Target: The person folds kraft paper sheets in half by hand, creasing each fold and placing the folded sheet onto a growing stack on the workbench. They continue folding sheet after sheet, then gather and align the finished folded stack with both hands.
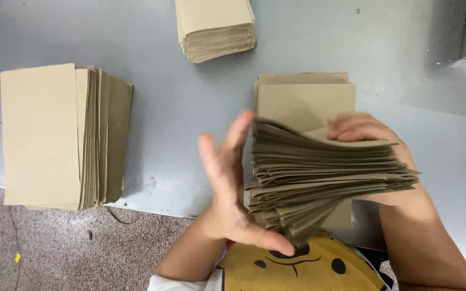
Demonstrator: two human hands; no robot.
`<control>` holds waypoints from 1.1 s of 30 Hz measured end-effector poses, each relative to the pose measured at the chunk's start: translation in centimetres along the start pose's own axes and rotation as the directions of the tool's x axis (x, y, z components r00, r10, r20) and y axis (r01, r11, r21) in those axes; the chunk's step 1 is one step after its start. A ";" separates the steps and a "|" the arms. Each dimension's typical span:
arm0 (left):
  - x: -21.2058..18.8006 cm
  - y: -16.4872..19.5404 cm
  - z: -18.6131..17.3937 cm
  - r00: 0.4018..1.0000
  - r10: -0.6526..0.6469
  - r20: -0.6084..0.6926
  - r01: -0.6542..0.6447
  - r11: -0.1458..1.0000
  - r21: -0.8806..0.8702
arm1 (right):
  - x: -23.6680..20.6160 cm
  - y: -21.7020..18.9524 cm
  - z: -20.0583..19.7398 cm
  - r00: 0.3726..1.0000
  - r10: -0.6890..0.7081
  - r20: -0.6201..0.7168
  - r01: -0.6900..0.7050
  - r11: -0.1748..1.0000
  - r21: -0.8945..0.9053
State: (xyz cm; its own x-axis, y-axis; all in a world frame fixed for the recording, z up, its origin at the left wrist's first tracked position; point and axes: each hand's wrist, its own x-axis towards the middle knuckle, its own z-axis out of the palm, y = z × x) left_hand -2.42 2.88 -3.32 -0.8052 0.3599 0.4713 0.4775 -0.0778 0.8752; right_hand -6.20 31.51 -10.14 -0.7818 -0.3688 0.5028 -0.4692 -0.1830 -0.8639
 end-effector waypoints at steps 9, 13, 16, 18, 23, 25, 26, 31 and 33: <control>1.4 -2.8 1.0 0.983 0.122 -0.139 -0.121 0.993 0.011 | 2.0 -0.5 2.4 0.999 0.044 0.001 -0.042 0.949 0.313; 1.6 -2.2 -0.9 0.986 -0.164 -0.028 0.155 0.967 -0.203 | 0.9 0.5 2.4 0.991 0.069 -0.111 -0.049 0.983 0.176; 1.0 -1.8 -0.2 0.996 -0.069 0.060 0.070 0.998 -0.006 | 0.5 0.3 3.5 0.934 0.178 -0.311 -0.126 0.976 0.180; 0.2 -1.7 1.1 0.998 -0.003 0.056 -0.009 0.979 0.203 | 0.6 -0.3 4.4 0.904 0.153 -0.399 -0.135 0.988 0.072; -1.3 -2.4 2.3 0.996 0.059 -0.073 -0.049 0.989 0.140 | 1.6 -2.3 4.3 0.948 0.011 -0.319 -0.060 0.988 -0.144; -1.0 -3.0 1.7 0.980 0.186 -0.070 -0.179 0.979 0.093 | 1.8 -2.6 3.9 0.957 -0.018 -0.290 0.001 0.998 -0.061; -0.8 -3.4 1.5 0.962 0.268 -0.060 -0.263 0.961 0.085 | 1.9 -2.5 3.7 0.960 -0.033 -0.279 0.029 0.999 -0.016; -0.3 -3.9 0.0 0.995 0.052 0.088 -0.069 0.976 0.206 | 1.4 -0.7 3.3 0.988 0.041 -0.147 -0.025 0.994 0.108; -0.9 -3.2 0.6 0.995 -0.098 -0.009 0.099 0.988 0.118 | 1.1 -0.6 3.6 0.988 0.057 -0.140 -0.048 0.997 0.068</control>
State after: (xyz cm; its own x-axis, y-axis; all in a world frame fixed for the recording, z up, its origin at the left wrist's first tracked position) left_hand -3.00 3.34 -6.64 -0.8514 0.3572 0.3841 0.4340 0.0685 0.8983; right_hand -5.27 27.98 -9.18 -0.8573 -0.2470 0.4517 -0.4021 -0.2265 -0.8871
